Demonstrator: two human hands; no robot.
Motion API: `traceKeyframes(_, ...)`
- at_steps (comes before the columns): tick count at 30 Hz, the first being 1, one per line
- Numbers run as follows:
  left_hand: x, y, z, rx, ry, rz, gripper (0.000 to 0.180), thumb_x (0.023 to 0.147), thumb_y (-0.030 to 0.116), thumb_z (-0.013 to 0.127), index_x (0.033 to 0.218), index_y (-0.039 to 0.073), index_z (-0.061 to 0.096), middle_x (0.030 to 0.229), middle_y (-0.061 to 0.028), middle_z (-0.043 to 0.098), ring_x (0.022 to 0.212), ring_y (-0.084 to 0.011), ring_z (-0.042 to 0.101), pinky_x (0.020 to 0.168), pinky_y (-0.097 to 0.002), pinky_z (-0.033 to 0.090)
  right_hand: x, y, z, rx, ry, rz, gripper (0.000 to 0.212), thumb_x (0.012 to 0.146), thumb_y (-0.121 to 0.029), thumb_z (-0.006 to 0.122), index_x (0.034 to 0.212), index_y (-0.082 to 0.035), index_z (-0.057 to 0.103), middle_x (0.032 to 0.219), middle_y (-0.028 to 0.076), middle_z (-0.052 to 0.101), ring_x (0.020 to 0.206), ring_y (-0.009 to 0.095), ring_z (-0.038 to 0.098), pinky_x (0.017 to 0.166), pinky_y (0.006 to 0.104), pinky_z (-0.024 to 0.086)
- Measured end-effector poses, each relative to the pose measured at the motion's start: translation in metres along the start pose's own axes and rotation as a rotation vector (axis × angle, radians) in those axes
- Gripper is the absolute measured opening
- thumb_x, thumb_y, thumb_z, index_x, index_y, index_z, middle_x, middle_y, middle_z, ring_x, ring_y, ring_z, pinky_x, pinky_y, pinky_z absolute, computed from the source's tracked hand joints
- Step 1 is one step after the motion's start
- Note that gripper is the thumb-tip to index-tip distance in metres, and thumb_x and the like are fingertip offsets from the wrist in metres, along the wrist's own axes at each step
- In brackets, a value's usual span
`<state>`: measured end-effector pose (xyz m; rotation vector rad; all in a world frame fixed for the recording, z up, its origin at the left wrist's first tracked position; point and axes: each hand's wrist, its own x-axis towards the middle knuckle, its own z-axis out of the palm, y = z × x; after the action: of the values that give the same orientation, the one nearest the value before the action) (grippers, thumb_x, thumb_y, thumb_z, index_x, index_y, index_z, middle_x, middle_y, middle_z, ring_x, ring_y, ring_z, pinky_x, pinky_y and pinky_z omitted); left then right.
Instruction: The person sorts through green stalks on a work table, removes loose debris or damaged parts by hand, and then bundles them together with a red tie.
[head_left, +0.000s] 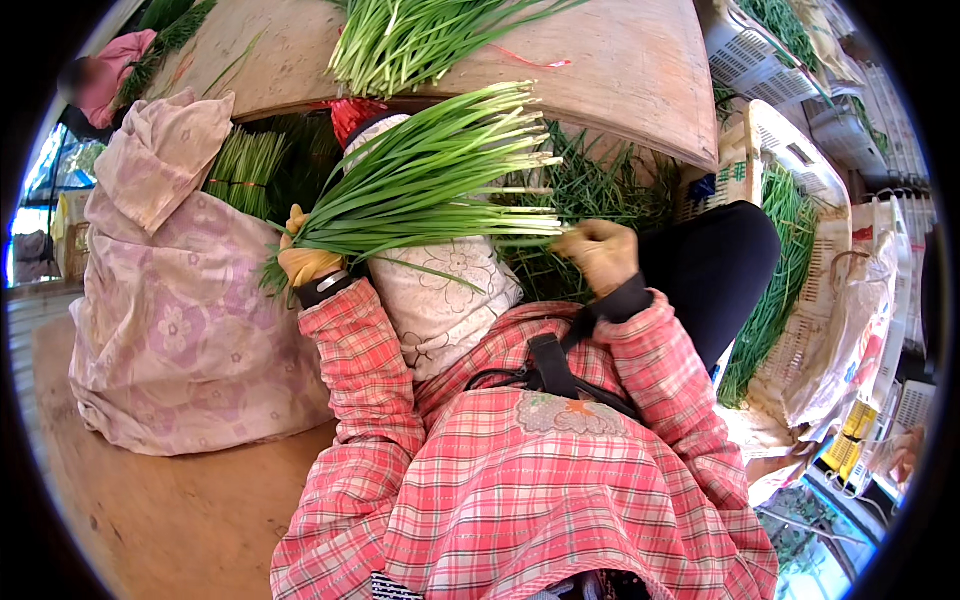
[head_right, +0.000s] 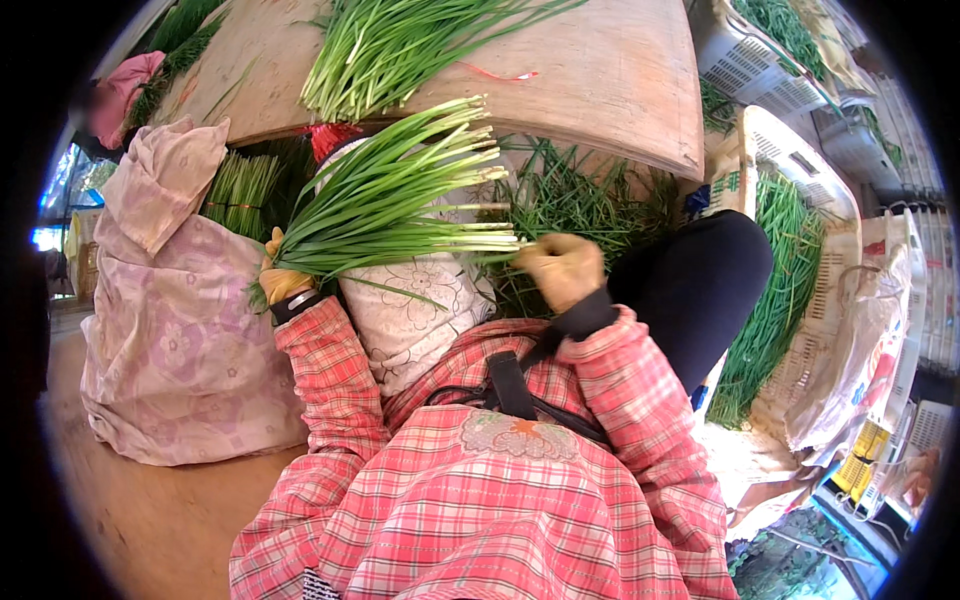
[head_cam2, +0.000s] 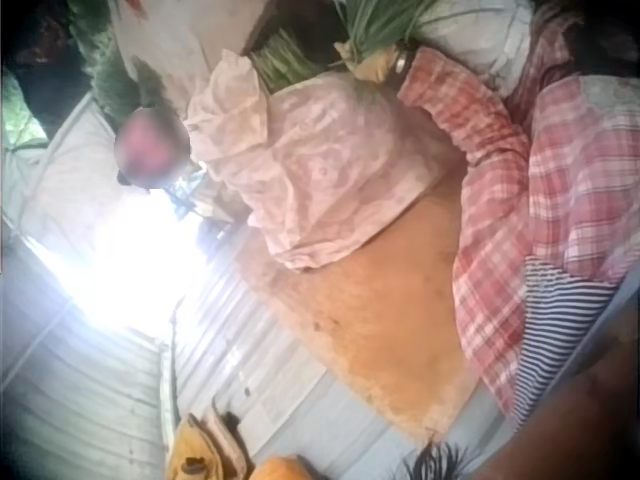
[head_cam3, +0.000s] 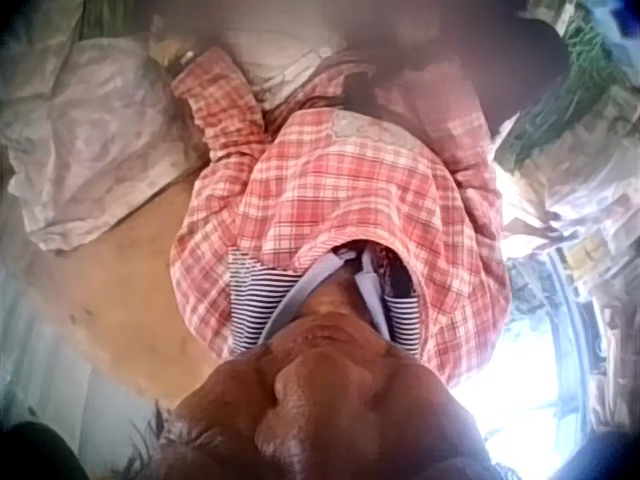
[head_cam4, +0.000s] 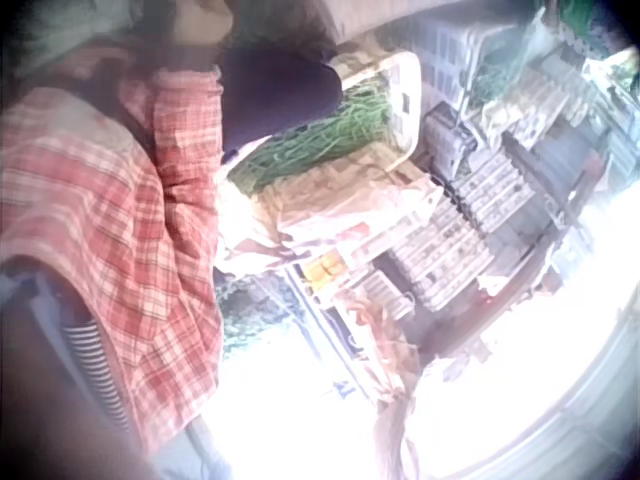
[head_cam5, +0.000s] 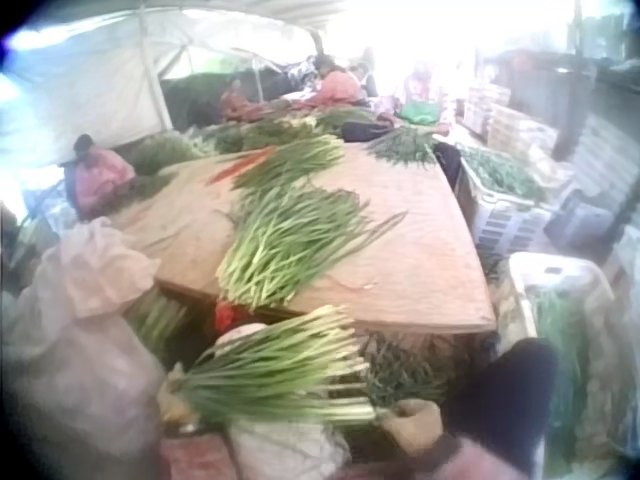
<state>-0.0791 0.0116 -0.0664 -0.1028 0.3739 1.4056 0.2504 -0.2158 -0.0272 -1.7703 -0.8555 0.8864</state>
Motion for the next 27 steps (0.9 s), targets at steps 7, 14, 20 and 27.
traceKeyframes(7,0.03,0.028,-0.046,0.224,0.115,0.144,0.029,0.086,0.013,0.04,0.104,-0.003,0.057,0.073,-0.0018,0.059,0.067,-0.0153,0.057,0.068,-0.0346,0.05,-0.001,0.008,-0.015,-1.032,-0.163,-0.1,0.028,0.076,-0.027,0.067,0.092,-0.003,0.066,0.086,0.012,0.064,0.074,0.028,0.063,0.066,0.0381,0.051)
traceKeyframes(14,-0.01,-0.021,0.014,0.508,0.221,0.224,0.028,0.082,0.008,0.047,0.108,-0.003,0.053,0.091,-0.0063,0.06,0.087,-0.0215,0.057,0.082,-0.0406,0.046,-0.012,-0.021,0.075,-0.78,-0.415,-0.707,0.027,0.077,-0.03,0.063,0.09,-0.007,0.065,0.083,0.011,0.064,0.077,0.026,0.062,0.068,0.0353,0.049)
traceKeyframes(20,0.008,0.001,-0.008,0.464,0.133,0.156,0.024,0.078,0.006,0.051,0.101,0.002,0.056,0.1,-0.0111,0.059,0.094,-0.0282,0.055,0.085,-0.0459,0.046,0.006,0.058,0.008,-0.951,-0.265,-0.413,0.013,0.072,-0.013,0.057,0.078,-0.014,0.068,0.066,0.004,0.062,0.05,0.021,0.057,0.045,0.03,0.044)
traceKeyframes(27,0.002,-0.005,-0.008,0.524,0.136,0.167,0.02,0.081,0.013,0.047,0.094,0.004,0.059,0.097,-0.0152,0.062,0.091,-0.0338,0.058,0.081,-0.0493,0.048,0.002,-0.015,-0.016,0.229,-0.237,-0.052,0.044,0.09,-0.034,0.054,0.115,0.003,0.056,0.097,0.009,0.063,0.084,0.015,0.058,0.071,0.0281,0.048)
